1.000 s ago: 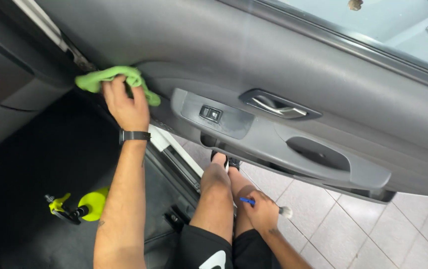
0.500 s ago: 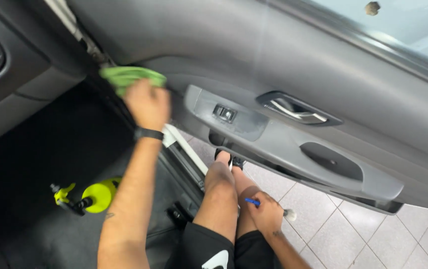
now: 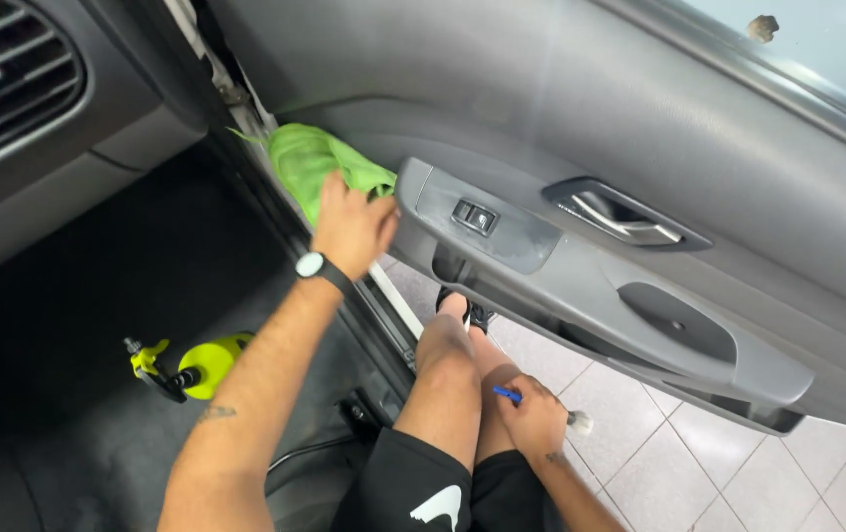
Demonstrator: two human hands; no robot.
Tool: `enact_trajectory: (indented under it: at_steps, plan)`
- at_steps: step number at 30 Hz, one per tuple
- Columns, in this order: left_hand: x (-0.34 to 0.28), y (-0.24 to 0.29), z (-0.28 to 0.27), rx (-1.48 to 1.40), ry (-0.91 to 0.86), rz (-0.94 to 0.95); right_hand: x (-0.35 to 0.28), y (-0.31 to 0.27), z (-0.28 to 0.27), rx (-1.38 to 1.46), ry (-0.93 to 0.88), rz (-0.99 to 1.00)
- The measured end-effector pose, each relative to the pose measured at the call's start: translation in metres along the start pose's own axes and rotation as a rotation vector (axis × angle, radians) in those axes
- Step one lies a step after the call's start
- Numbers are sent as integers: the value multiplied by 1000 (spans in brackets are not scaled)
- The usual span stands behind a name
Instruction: The person cleans the interior of a car door panel. They spray a cleaning solution from a yellow bottle onto the panel, scrub the surface with a blue brush, and wipe it down with a green microfiber cloth. The person repeats this process on different sections of the door, including the handle and window controls.
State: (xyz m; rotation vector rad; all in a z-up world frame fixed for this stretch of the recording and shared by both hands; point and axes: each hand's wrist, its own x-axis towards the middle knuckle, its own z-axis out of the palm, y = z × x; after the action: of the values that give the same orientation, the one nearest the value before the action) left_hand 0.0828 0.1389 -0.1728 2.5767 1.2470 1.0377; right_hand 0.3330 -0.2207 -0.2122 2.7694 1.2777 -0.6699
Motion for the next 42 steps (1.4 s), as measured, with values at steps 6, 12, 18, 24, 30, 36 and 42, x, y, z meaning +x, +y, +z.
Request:
enact_trajectory:
  at_steps: [6,12,18,24,30,36,42]
  plan:
    - [23,-53,18,-305,253,-517,-14,7,-3,42,57,-4]
    - [82,111,-75,-440,379,-85,-26,32,5,2,-46,104]
    - [89,96,-54,-421,636,-276,-35,52,10,11,43,121]
    - [82,211,-64,-457,540,-283,-40,49,18,-10,119,-80]
    - [18,200,-66,-955,327,-445,-53,79,9,72,189,-120]
    - [-82,245,-240,-1494,150,-951,-74,101,-19,113,32,-121]
    - [-236,255,-271,-776,-908,-181,-139,63,-101,519,106,-299]
